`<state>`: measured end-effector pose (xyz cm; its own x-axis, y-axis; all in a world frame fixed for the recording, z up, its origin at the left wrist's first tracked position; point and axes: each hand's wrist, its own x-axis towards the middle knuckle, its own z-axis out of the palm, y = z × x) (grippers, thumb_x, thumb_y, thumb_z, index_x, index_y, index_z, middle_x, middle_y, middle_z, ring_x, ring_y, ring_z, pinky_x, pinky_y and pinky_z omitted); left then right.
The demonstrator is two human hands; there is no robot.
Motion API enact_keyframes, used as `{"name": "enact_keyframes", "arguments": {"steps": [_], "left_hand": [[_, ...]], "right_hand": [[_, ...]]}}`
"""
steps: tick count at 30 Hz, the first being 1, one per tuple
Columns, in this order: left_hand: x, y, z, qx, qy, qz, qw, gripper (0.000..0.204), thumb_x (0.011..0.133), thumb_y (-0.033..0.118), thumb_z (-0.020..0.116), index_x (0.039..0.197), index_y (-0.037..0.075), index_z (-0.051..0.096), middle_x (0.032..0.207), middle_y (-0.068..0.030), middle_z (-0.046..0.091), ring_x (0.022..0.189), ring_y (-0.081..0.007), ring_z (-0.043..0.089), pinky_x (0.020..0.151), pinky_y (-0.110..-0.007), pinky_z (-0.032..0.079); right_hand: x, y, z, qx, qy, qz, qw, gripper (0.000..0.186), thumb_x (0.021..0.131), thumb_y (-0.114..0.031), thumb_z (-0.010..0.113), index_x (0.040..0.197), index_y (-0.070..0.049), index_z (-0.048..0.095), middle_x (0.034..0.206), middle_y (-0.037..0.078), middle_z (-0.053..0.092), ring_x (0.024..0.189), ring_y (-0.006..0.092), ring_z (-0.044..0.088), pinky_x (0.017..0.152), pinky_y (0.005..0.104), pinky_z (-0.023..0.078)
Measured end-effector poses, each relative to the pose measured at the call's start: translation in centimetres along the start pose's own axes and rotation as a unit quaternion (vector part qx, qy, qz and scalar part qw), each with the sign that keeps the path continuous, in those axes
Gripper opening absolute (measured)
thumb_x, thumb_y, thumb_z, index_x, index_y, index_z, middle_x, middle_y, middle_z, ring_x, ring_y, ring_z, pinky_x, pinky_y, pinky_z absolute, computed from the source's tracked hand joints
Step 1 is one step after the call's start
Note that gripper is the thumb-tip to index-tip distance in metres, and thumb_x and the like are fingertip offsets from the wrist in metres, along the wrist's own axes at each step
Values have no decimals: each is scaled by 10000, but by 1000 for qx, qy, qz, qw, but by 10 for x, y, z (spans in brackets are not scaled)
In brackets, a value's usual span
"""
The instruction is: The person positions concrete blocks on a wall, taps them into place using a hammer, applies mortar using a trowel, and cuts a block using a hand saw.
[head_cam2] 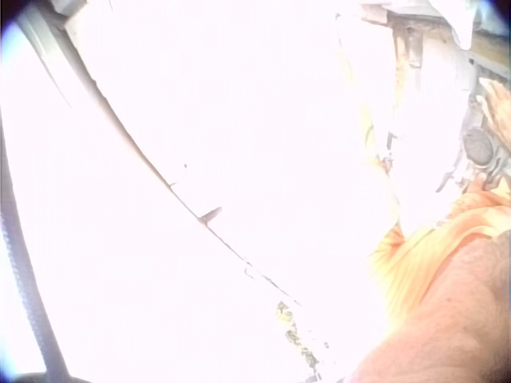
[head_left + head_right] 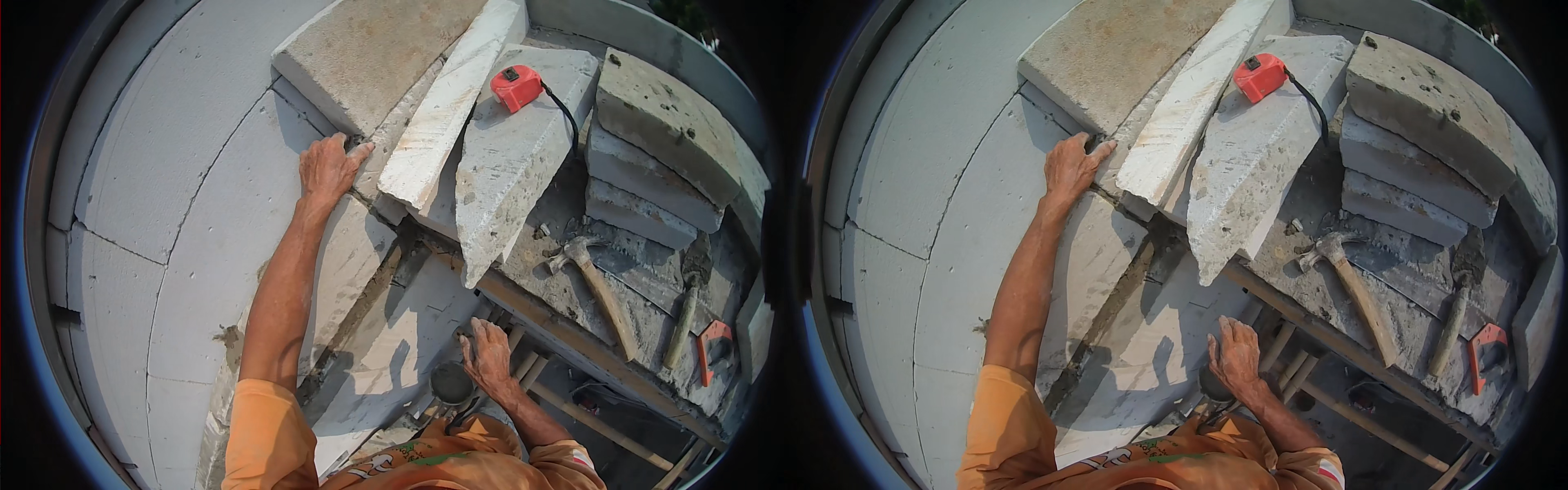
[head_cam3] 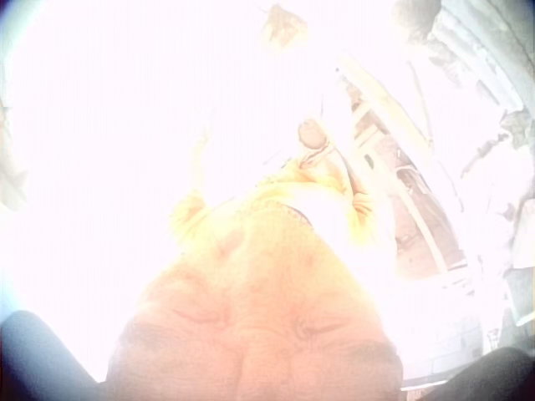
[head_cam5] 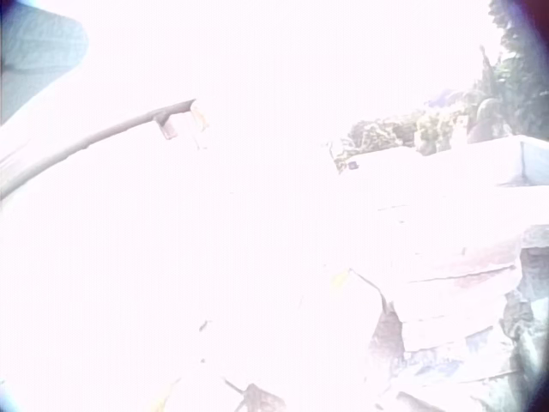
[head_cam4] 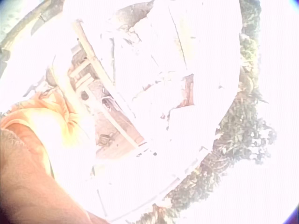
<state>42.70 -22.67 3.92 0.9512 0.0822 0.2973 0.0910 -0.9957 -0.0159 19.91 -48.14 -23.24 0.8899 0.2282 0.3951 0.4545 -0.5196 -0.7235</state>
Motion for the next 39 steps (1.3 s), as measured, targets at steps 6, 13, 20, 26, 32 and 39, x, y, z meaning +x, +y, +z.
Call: {"name": "enact_keyframes", "arguments": {"steps": [6, 13, 20, 26, 32, 39], "left_hand": [[15, -38, -11, -121, 66, -86, 987, 362, 853, 286, 659, 878, -73, 697, 804, -262, 696, 761, -408, 680, 741, -479, 508], [-2, -8, -25, -153, 67, -54, 984, 384, 882, 231, 631, 1148, -37, 700, 1019, -264, 719, 928, -384, 701, 854, -423, 517], [-10, -27, -3, -186, 44, 41, 981, 449, 814, 48, 508, 1228, -53, 649, 1165, -270, 680, 1077, -376, 663, 974, -417, 485], [-19, -35, -12, -29, -71, 77, 994, 430, 855, 31, 496, 1251, -58, 637, 1317, -253, 615, 1237, -403, 579, 1114, -427, 408], [-34, -30, -5, -94, 33, 125, 987, 481, 926, 150, 541, 1368, -40, 546, 1437, -253, 514, 1362, -375, 474, 1199, -427, 304], [-28, -15, -3, 39, -77, 103, 991, 752, 940, 487, 586, 1437, -60, 447, 1463, -299, 458, 1419, -399, 388, 1222, -498, 222]], "right_hand": [[-7, 7, -7, -2, 14, 18, 1000, 428, 851, -97, 698, 1222, 67, 562, 1088, 234, 614, 985, 394, 590, 895, 483, 463], [-9, 20, -9, -10, 22, 50, 998, 413, 860, -107, 700, 1216, 60, 573, 1055, 222, 622, 976, 381, 598, 900, 483, 460], [-13, 18, -10, -24, -14, 66, 997, 383, 876, -141, 688, 1198, 40, 589, 1050, 209, 624, 983, 370, 596, 917, 480, 450], [-12, 16, -22, -35, 2, 54, 998, 353, 867, -131, 692, 1170, 28, 603, 1043, 189, 631, 969, 363, 598, 909, 480, 452], [-10, 15, -37, -54, 21, 57, 997, 352, 852, -101, 697, 1165, 31, 607, 1025, 187, 635, 952, 366, 602, 901, 484, 454], [-7, 13, -41, -66, 8, 55, 996, 342, 852, -85, 692, 1164, 33, 612, 1032, 203, 640, 954, 377, 614, 897, 488, 463]]}}
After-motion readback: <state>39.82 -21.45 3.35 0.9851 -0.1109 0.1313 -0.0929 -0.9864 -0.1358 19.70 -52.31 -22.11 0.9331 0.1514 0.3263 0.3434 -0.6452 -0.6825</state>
